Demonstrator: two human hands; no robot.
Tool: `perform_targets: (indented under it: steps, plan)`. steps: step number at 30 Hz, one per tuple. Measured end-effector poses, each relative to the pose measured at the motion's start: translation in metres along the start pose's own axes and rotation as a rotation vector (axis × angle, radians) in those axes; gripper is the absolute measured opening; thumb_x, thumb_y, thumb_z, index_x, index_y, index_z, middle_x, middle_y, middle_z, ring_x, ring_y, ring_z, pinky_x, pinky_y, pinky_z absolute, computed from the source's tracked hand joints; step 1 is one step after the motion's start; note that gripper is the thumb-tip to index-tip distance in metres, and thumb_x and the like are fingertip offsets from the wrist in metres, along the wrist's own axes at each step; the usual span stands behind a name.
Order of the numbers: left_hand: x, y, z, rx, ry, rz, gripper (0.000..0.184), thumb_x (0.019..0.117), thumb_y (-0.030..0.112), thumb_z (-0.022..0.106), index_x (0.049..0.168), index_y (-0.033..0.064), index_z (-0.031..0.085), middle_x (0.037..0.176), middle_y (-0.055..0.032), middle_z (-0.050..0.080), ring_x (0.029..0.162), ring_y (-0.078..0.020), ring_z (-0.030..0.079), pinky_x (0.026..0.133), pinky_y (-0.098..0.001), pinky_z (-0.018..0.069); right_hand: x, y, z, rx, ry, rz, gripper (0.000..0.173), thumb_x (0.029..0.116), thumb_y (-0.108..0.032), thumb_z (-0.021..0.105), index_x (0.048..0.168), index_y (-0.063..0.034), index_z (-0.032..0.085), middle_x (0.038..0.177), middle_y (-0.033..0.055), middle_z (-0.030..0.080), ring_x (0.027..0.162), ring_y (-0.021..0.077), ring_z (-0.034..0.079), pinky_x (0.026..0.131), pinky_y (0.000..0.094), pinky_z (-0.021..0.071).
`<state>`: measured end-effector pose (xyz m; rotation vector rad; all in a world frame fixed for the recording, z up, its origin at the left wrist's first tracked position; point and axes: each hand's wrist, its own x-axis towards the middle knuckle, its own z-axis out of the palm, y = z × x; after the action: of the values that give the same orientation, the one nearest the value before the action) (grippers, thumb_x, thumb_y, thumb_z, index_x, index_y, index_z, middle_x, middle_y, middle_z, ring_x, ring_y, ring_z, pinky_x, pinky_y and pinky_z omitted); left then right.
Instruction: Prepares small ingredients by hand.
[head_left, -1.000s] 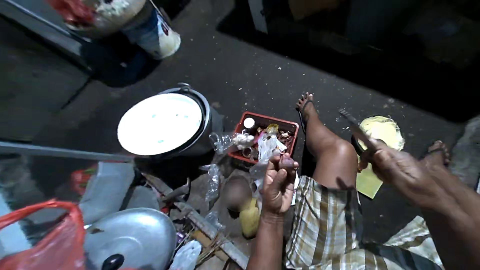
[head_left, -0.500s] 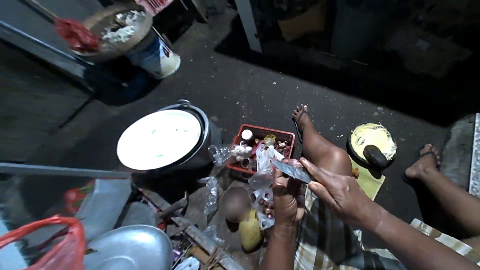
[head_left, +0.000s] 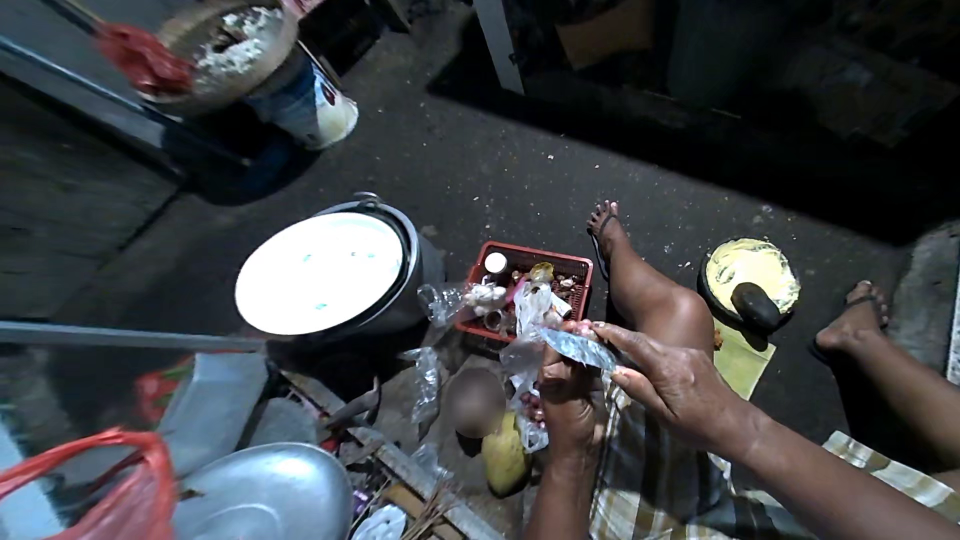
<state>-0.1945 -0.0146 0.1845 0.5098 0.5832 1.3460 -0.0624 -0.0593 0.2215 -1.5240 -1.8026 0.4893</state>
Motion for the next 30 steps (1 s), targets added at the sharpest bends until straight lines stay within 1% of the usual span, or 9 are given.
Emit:
perform_targets:
  steps: [5, 9, 11, 15, 20, 23, 26, 28, 30]
  plan:
    - [-0.004, 0.002, -0.001, 0.12, -0.002, 0.064, 0.021, 0.0939, 0.011, 0.07, 0.114, 0.0075, 0.067, 0.106, 0.0002, 0.074, 0.1, -0.0063, 0.07, 0.087, -0.0243, 0.0589, 0.002, -0.001, 0.004, -0.034, 0.036, -0.018, 0.047, 0.1086, -0.043, 0.044, 0.141, -0.0131, 0.061, 0.102, 0.009, 0.074, 0.082, 0.0203, 0.072, 0.068, 0.0381, 0.0598]
    - [-0.009, 0.003, -0.002, 0.214, 0.023, 0.077, 0.026, 0.0914, -0.009, 0.058, 0.112, 0.0061, 0.064, 0.1, 0.0026, 0.074, 0.094, -0.0042, 0.07, 0.084, -0.0227, 0.0592, 0.005, -0.004, 0.009, -0.026, 0.068, -0.022, 0.046, 0.1081, -0.044, 0.045, 0.134, -0.0105, 0.064, 0.101, 0.0091, 0.074, 0.08, 0.0202, 0.072, 0.065, 0.0385, 0.0592]
    - [-0.014, 0.004, -0.002, 0.208, -0.017, 0.068, 0.03, 0.0859, -0.011, 0.066, 0.107, 0.0098, 0.069, 0.098, 0.0039, 0.076, 0.09, -0.0041, 0.071, 0.081, -0.0231, 0.0607, 0.01, -0.004, 0.009, 0.007, 0.048, 0.005, 0.048, 0.1087, -0.045, 0.042, 0.132, -0.0088, 0.063, 0.098, 0.0101, 0.074, 0.077, 0.0216, 0.072, 0.062, 0.041, 0.0589]
    - [-0.016, 0.008, -0.005, 0.186, -0.056, 0.058, 0.027, 0.0846, -0.004, 0.076, 0.109, 0.0064, 0.07, 0.097, 0.0007, 0.075, 0.086, -0.006, 0.071, 0.08, -0.0242, 0.0606, 0.022, -0.001, 0.0, 0.104, -0.137, 0.095, 0.045, 0.1094, -0.046, 0.039, 0.13, -0.0131, 0.062, 0.087, 0.0079, 0.07, 0.073, 0.021, 0.068, 0.064, 0.0443, 0.0568]
    - [0.004, 0.047, -0.052, 0.167, 0.001, -0.001, 0.031, 0.0893, 0.003, 0.072, 0.117, 0.0145, 0.068, 0.111, -0.0037, 0.072, 0.095, -0.0127, 0.071, 0.086, -0.0288, 0.06, 0.031, 0.013, -0.008, 0.206, -0.296, 0.116, 0.036, 0.1106, -0.038, 0.042, 0.135, -0.0164, 0.057, 0.081, 0.0, 0.063, 0.066, 0.0076, 0.058, 0.063, 0.0296, 0.0536]
    - [-0.001, 0.05, -0.072, 0.061, 0.034, -0.074, 0.025, 0.0949, 0.007, 0.067, 0.119, 0.014, 0.066, 0.114, -0.005, 0.072, 0.101, -0.0145, 0.071, 0.091, -0.0285, 0.0588, 0.037, 0.014, -0.008, 0.133, -0.537, 0.246, 0.044, 0.111, -0.045, 0.037, 0.146, -0.0231, 0.053, 0.088, 0.0043, 0.066, 0.075, 0.0138, 0.063, 0.075, 0.0379, 0.0554]
    - [-0.01, 0.045, -0.078, -0.035, 0.05, -0.131, 0.019, 0.0971, 0.013, 0.067, 0.116, 0.0109, 0.067, 0.11, -0.0096, 0.074, 0.104, -0.0186, 0.072, 0.093, -0.031, 0.0591, 0.036, 0.017, -0.001, 0.103, -0.714, 0.306, 0.052, 0.1112, -0.048, 0.032, 0.144, -0.0159, 0.057, 0.097, 0.0105, 0.069, 0.085, 0.0205, 0.067, 0.084, 0.0438, 0.0548]
    - [-0.014, 0.043, -0.079, -0.016, 0.049, -0.152, 0.025, 0.0936, 0.008, 0.071, 0.118, 0.0114, 0.066, 0.108, -0.0094, 0.074, 0.1, -0.0192, 0.073, 0.091, -0.0328, 0.0599, 0.03, 0.016, 0.002, 0.106, -0.745, 0.317, 0.054, 0.1113, -0.048, 0.031, 0.144, -0.0135, 0.058, 0.096, 0.0104, 0.069, 0.084, 0.0188, 0.065, 0.082, 0.0412, 0.0538]
    - [-0.014, 0.041, -0.078, 0.055, 0.044, -0.135, 0.048, 0.0884, -0.001, 0.072, 0.131, 0.0114, 0.055, 0.108, -0.0083, 0.072, 0.094, -0.019, 0.073, 0.085, -0.0342, 0.0622, 0.024, 0.015, 0.003, 0.14, -0.717, 0.327, 0.055, 0.1113, -0.047, 0.032, 0.15, -0.0139, 0.052, 0.095, 0.0102, 0.069, 0.081, 0.018, 0.065, 0.081, 0.0401, 0.0545]
